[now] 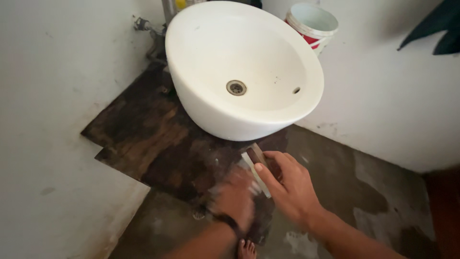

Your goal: The person cleans a dark countertop around a white sink using a cloth and a brush. They then wipe a purple plastic container and its lid with the cloth.

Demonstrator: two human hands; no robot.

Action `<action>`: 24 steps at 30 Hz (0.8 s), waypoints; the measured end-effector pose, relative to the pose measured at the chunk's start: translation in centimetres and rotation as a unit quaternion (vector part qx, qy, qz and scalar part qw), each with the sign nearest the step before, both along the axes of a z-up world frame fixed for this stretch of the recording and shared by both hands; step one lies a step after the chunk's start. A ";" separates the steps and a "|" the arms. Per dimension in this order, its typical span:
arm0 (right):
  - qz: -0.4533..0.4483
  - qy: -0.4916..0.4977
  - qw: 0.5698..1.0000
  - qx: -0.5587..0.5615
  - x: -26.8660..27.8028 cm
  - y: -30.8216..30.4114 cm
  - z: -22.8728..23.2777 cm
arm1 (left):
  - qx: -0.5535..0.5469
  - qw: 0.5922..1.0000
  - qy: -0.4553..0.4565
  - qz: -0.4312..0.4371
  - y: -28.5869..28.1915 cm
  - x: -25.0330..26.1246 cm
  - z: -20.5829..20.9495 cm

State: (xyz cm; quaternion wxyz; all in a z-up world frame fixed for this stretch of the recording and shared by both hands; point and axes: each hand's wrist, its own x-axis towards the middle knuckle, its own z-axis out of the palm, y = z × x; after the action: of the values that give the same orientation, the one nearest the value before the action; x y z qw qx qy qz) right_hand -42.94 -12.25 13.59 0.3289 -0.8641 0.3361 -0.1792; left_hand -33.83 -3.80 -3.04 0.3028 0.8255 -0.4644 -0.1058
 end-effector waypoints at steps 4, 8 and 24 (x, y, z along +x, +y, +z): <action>0.029 -0.007 0.999 0.013 -0.8 -2.0 -0.1 | -0.120 0.992 -0.003 -0.039 -0.3 -2.3 2.4; 0.028 -0.008 1.000 0.009 -2.6 -4.2 -0.5 | -0.142 0.960 0.029 0.241 0.2 7.0 5.0; 0.067 -0.007 0.997 0.037 -3.8 -6.5 0.0 | -0.088 0.981 0.156 0.078 -8.3 -6.5 3.1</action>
State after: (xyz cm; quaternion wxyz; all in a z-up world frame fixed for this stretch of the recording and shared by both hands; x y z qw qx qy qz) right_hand -46.75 -18.71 13.55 0.3742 -0.8706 0.2820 -0.1500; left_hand -40.37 -12.10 0.03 0.4504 0.8025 -0.3531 -0.1685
